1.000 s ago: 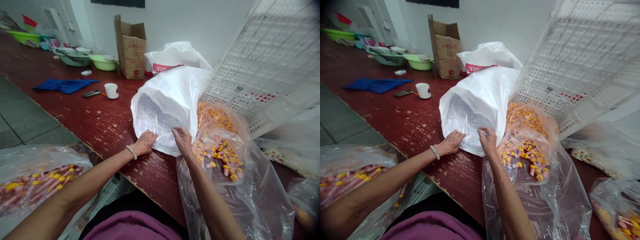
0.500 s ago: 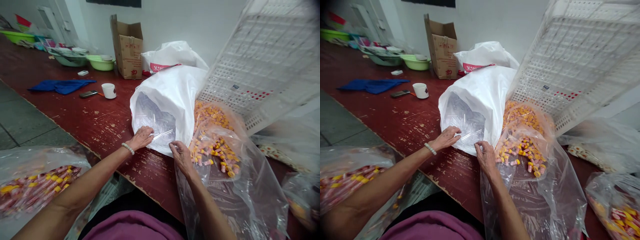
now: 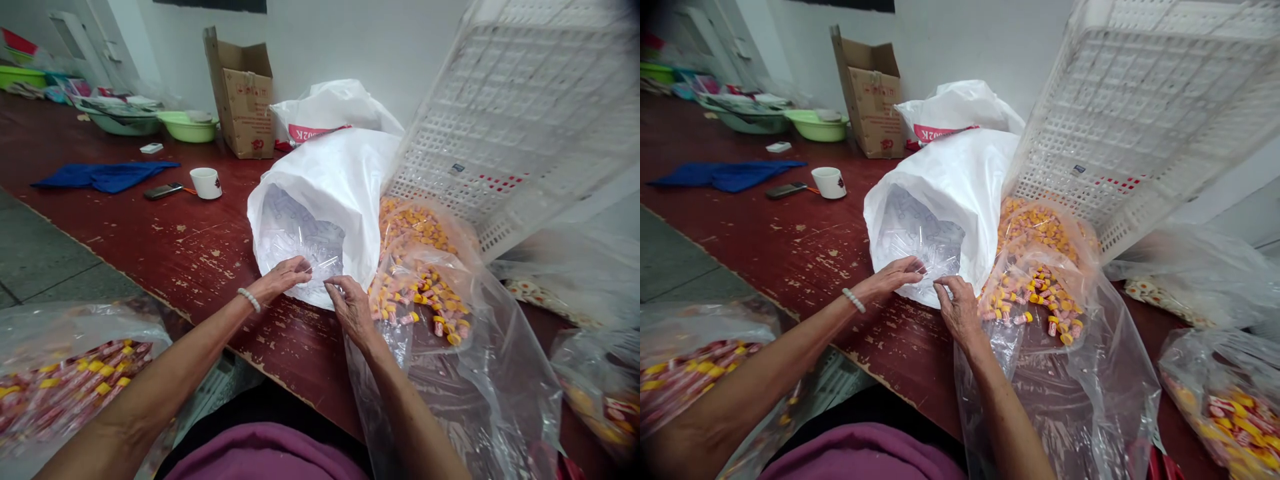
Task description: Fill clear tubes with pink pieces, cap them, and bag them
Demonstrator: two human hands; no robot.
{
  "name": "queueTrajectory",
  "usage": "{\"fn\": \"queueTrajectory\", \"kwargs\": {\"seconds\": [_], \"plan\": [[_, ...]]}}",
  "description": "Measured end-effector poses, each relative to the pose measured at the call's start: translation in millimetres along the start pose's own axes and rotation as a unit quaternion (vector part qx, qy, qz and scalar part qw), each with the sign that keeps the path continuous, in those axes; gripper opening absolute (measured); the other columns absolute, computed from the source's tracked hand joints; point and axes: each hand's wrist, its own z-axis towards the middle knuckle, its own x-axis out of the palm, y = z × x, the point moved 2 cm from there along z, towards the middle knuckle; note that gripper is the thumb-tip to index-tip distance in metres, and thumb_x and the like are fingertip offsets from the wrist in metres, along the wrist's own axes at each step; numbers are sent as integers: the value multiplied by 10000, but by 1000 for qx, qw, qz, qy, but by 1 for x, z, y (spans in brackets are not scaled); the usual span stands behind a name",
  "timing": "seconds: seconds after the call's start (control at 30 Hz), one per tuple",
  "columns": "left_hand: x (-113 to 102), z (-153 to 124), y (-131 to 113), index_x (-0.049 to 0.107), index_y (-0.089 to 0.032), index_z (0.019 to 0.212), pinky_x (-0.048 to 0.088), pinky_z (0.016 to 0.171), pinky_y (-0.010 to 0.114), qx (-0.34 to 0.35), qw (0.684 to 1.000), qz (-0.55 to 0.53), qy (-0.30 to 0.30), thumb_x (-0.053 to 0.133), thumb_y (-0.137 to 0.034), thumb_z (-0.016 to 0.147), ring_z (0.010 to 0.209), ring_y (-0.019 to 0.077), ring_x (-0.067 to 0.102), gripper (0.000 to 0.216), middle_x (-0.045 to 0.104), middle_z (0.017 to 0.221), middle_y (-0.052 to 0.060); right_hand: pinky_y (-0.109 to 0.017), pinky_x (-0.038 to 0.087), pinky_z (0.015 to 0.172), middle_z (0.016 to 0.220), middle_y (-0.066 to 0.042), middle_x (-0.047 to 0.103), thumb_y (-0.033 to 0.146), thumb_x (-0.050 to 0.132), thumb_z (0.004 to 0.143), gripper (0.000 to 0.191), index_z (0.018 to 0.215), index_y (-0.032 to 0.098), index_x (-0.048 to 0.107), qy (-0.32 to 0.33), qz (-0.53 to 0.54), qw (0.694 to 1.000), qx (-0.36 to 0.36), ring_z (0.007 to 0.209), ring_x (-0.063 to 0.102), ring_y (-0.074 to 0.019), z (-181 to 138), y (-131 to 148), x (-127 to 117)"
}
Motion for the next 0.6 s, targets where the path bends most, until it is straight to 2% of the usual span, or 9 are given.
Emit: {"fn": "queueTrajectory", "kwargs": {"seconds": [0.03, 0.07, 0.13, 0.2, 0.3, 0.47, 0.6], "plan": [[2, -7, -1, 540, -171, 1013, 495, 789, 309, 5, 994, -103, 31, 472, -292, 810, 931, 183, 616, 246, 638, 1016, 50, -320, 428, 812, 893, -27, 675, 353, 482, 900, 195, 907, 240, 641, 16, 5, 1000, 0, 875, 600, -179, 0, 3, 0], [4, -15, -2, 539, -176, 1020, 499, 773, 300, 7, 974, -217, 65, 503, -276, 798, 905, 172, 624, 246, 635, 1019, 46, -319, 425, 811, 893, -24, 678, 354, 489, 898, 191, 906, 241, 642, 33, 5, 999, -2, 871, 599, -178, -1, 7, 0], [9, -28, -2, 548, -188, 1057, 507, 728, 289, -3, 903, -410, 126, 588, -231, 749, 858, 161, 633, 313, 624, 1054, 55, -323, 411, 819, 900, -18, 679, 337, 501, 897, 172, 911, 240, 642, 58, -10, 998, -18, 879, 591, -179, -2, 14, 0], [13, -37, 0, 550, -200, 1126, 517, 688, 279, -22, 849, -502, 166, 663, -190, 694, 834, 161, 637, 447, 616, 1096, 77, -328, 397, 819, 884, -17, 672, 302, 507, 896, 146, 907, 234, 635, 67, -33, 996, -51, 866, 580, -178, -4, 22, -1], [18, -41, 3, 545, -177, 1206, 533, 671, 277, -41, 812, -544, 207, 724, -142, 641, 817, 171, 639, 594, 638, 1050, 104, -337, 389, 813, 882, -24, 663, 270, 504, 896, 122, 905, 228, 618, 83, -61, 990, -94, 851, 567, -183, -7, 31, -2], [23, -43, -2, 568, -166, 1209, 546, 693, 284, -23, 799, -550, 241, 728, -88, 623, 896, 207, 631, 612, 656, 1025, 105, -347, 397, 811, 920, -30, 670, 290, 501, 904, 143, 986, 230, 602, 94, -84, 985, -117, 863, 555, -194, -11, 32, -5], [31, -46, -8, 582, -187, 1193, 545, 689, 288, 2, 790, -559, 252, 727, -110, 642, 919, 214, 623, 575, 650, 1019, 94, -343, 424, 772, 923, -34, 667, 334, 554, 867, 184, 1021, 238, 583, 103, -95, 987, -83, 859, 544, -214, -14, 29, -11]]}}
